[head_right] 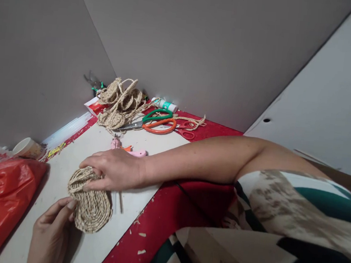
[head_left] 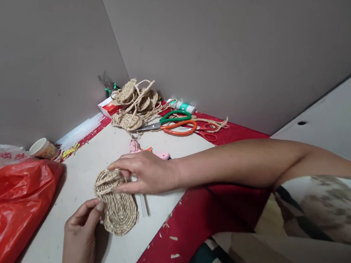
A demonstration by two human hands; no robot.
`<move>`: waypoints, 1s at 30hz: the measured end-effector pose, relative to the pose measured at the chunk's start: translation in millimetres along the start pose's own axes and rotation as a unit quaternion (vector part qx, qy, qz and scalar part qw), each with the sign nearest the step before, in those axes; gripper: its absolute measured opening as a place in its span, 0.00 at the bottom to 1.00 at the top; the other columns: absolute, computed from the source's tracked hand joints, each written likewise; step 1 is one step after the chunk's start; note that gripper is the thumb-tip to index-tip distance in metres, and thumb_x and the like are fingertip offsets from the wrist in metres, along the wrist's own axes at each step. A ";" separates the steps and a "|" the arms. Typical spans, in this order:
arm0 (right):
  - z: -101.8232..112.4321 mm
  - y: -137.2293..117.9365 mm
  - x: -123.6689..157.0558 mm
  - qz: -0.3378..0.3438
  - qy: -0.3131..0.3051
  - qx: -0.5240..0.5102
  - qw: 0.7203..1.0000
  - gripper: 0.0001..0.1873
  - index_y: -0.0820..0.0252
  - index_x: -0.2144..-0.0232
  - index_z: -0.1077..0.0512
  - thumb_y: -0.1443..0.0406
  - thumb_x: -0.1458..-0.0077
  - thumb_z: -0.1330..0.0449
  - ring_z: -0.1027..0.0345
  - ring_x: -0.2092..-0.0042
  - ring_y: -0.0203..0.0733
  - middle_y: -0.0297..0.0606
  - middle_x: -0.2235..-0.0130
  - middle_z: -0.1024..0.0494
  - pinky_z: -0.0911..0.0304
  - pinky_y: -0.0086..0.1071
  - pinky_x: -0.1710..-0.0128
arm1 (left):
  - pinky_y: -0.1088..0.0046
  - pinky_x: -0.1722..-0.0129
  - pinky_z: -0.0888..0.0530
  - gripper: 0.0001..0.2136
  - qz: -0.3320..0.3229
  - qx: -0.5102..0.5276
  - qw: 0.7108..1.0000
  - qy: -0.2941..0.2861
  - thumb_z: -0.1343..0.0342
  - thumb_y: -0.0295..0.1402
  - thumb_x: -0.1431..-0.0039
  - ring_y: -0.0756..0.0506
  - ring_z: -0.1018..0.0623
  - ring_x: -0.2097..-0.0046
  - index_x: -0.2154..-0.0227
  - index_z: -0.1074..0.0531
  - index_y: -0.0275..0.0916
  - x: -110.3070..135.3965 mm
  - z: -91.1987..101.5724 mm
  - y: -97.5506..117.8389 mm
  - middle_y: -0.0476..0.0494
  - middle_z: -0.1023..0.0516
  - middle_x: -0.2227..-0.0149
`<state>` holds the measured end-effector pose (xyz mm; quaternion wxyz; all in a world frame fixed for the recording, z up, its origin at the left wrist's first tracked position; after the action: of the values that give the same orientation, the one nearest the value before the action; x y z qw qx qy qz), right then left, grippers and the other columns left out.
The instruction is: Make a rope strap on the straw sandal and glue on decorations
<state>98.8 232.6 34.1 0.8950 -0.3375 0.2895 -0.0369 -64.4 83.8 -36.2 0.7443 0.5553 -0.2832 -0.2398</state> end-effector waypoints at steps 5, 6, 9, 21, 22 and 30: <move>-10.6 -4.1 0.1 0.030 -0.047 0.097 0.994 0.22 0.68 0.50 0.28 0.57 0.39 0.42 0.31 0.57 0.43 0.46 0.59 0.23 0.38 0.35 0.59 | 0.75 0.72 0.32 0.17 0.001 -0.004 1.000 -0.006 0.29 0.43 0.63 0.49 0.29 0.72 0.71 0.21 0.38 3.9 -3.0 -0.7 0.49 0.25 0.74; -11.2 -3.8 -0.1 0.027 -0.053 0.107 0.993 0.20 0.67 0.52 0.27 0.57 0.38 0.43 0.30 0.57 0.43 0.46 0.59 0.23 0.38 0.35 0.59 | 0.76 0.72 0.32 0.17 0.002 -0.005 1.000 -0.008 0.29 0.42 0.62 0.49 0.29 0.71 0.71 0.21 0.38 4.5 -3.3 -0.6 0.49 0.24 0.74; -10.8 -3.1 -0.4 0.021 -0.060 0.125 0.990 0.17 0.66 0.56 0.25 0.58 0.37 0.45 0.30 0.59 0.42 0.43 0.60 0.22 0.38 0.35 0.60 | 0.76 0.72 0.32 0.16 0.003 -0.010 1.000 -0.013 0.29 0.42 0.61 0.49 0.28 0.71 0.70 0.21 0.38 5.5 -3.1 -0.9 0.48 0.23 0.73; 5.5 -8.2 6.6 0.096 0.081 0.073 0.989 0.14 0.68 0.58 0.24 0.61 0.38 0.43 0.30 0.68 0.35 0.38 0.69 0.22 0.37 0.30 0.66 | 0.77 0.74 0.34 0.17 -0.019 -0.010 0.999 -0.040 0.32 0.45 0.55 0.53 0.32 0.75 0.69 0.23 0.36 0.0 -4.4 -2.2 0.53 0.29 0.77; 8.8 -11.7 8.3 0.112 0.097 0.064 0.987 0.13 0.68 0.60 0.23 0.63 0.39 0.43 0.31 0.69 0.34 0.38 0.70 0.23 0.38 0.28 0.68 | 0.77 0.74 0.34 0.17 -0.020 -0.013 0.999 -0.044 0.33 0.45 0.53 0.53 0.33 0.76 0.68 0.24 0.36 0.2 -5.2 -1.7 0.54 0.30 0.78; 13.7 -40.1 22.2 0.153 0.089 0.028 0.984 0.11 0.67 0.55 0.27 0.70 0.40 0.42 0.31 0.71 0.31 0.38 0.70 0.22 0.38 0.25 0.71 | 0.62 0.60 0.23 0.15 0.011 -0.062 0.997 -0.051 0.43 0.39 0.38 0.45 0.23 0.57 0.52 0.29 0.36 13.9 -17.8 -3.0 0.41 0.25 0.53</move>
<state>129.9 203.9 56.6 0.8697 -0.2595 0.4152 0.0621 -42.2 86.0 -40.9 0.7645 0.4922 -0.3112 -0.2764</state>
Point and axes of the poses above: each hand's wrist, its own x-axis away from the middle knuckle, its own z-axis out of the back of the hand, y = z × x, the point moved 7 cm from there along -x, towards the middle knuckle
